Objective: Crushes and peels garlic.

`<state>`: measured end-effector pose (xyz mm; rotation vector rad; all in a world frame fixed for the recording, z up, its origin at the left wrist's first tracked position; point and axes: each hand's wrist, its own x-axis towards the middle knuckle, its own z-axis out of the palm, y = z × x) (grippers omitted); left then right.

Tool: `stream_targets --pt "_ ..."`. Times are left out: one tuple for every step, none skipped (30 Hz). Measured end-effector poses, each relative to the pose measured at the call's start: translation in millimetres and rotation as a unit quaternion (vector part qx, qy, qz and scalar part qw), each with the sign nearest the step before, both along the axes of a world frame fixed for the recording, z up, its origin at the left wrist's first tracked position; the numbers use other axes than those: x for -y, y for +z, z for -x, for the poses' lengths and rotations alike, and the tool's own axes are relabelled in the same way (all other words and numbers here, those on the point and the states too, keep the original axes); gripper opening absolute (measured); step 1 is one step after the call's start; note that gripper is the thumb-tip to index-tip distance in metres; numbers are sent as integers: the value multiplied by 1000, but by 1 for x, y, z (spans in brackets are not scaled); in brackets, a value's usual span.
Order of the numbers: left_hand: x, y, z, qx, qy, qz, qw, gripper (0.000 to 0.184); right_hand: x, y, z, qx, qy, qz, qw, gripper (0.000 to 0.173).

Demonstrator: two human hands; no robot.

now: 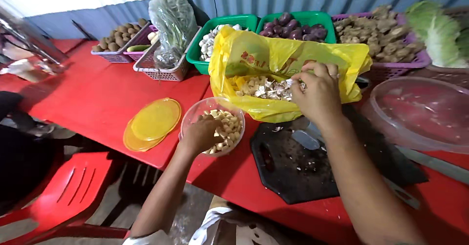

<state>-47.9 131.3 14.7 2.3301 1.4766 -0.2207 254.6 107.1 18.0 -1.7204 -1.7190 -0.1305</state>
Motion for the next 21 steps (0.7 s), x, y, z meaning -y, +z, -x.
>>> stream_targets --pt "1 8 -3 4 -11 -12 1000 39 1 1 1 1 -4 -9 1000 23" --pt "0 12 -6 17 -21 -35 999 32 2 1 3 2 -7 -17 1000 23" --pt "-5 12 -10 37 -37 -67 996 26 2 2 4 4 -6 -22 1000 23" --pt "-12 8 -16 49 -52 -92 993 22 3 2 6 6 -4 -22 1000 21" --pt "-19 3 -23 46 -60 -98 992 23 5 4 8 7 -2 -21 1000 20" --pt "-26 -1 -32 29 -60 -87 994 26 8 6 11 8 1 -19 1000 21" --pt "-31 -6 -40 7 -59 -74 995 29 13 10 14 7 6 -22 1000 22" --pt "-33 -11 -46 -8 -63 -63 996 31 19 16 17 5 13 -32 999 22" --pt "-34 -14 -49 -14 -67 -54 996 30 27 22 20 2 24 -41 999 21" --pt "-35 -17 -49 -14 -74 -49 996 29 38 28 22 1 38 -44 998 20" --pt "-37 -19 -49 -17 -80 -45 996 29 47 33 24 -1 55 -38 998 19" --pt "-38 -20 -48 -27 -83 -40 995 29 55 35 26 -2 73 -28 997 18" --pt "-38 -21 -47 -38 -85 -36 995 31 61 34 27 3 89 -9 996 17" --pt "-38 -22 -47 -47 -86 -33 995 32 65 31 28 14 100 18 995 15" --pt "-38 -22 -46 -51 -87 -32 994 34 67 27 30 30 105 53 993 15" --pt "-39 -21 -45 -50 -91 -32 994 34 68 23 31 51 102 94 989 15" --pt "-39 -19 -45 -42 -96 -33 994 33 68 19 32 73 97 132 984 16" --pt "-40 -17 -45 -37 -99 -34 994 33 68 15 32 97 90 162 978 17" --pt "-41 -15 -45 -35 -100 -35 994 32 68 11 33 121 84 186 972 18" --pt "-41 -13 -46 -36 -100 -37 994 31 68 7 35 142 80 204 965 18" --pt "-41 -14 -48 -39 -99 -44 993 30 67 3 39 166 76 220 958 18"
